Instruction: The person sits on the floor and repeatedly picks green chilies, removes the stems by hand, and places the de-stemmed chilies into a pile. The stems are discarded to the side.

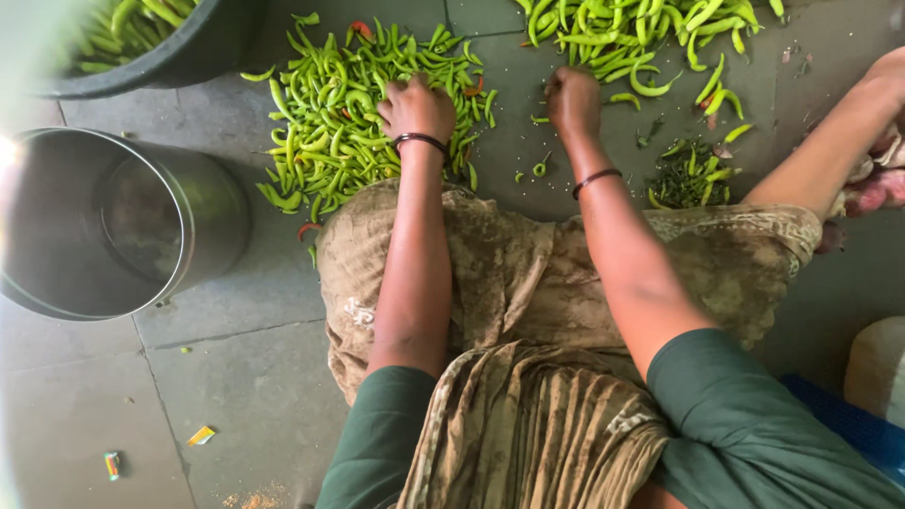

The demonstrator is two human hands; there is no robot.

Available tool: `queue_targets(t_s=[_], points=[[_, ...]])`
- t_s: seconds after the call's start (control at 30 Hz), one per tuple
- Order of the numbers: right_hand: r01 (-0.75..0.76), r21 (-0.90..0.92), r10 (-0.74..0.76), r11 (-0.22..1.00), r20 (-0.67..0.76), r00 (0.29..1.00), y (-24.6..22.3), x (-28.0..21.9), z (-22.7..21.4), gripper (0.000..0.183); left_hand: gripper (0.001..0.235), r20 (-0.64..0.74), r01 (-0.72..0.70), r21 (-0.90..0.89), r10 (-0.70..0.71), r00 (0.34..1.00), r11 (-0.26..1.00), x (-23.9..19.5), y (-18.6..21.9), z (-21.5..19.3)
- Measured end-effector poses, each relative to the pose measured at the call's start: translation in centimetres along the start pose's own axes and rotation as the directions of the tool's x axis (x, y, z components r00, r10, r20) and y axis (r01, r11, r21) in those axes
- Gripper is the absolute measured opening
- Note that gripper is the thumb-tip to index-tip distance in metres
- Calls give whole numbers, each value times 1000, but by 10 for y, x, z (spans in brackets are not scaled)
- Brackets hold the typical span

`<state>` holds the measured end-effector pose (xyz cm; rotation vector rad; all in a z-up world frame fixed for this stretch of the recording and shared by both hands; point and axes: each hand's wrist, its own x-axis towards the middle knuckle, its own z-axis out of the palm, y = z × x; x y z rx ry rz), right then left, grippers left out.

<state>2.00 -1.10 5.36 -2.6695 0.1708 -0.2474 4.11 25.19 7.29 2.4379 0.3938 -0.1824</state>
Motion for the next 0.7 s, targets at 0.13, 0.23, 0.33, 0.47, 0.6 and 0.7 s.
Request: queue_targets(t_s=[0.13,0.23,0.33,0.47,0.6,0.7], points=[[9,-142,1,990,75,997,-17,-3,26,10,41,3,63,-83,-63,998,994,-3,27,-30],[318,-209,-301,925,107,948,-48,-48,36,11,38,37,53,-165,-48,998,985,0,23,-24],[261,-60,-246,963,189,951,-65,-98,29,8,35,-70,-141,-179,130,989,974,7,9,-9],[457,124,-472,881,293,831,-32,-157,-9,8,33,-38,-165,-218,160,986,962,9,0,4],[-375,158,277,913,434,857,42,-174,-72,19,30,-39,-181,-244,177,983,953,6,0,9],[-54,-167,58,984,19,998,77,-147,-90,15,27,-48,-204,-310,199,979,929,7,0,16]])
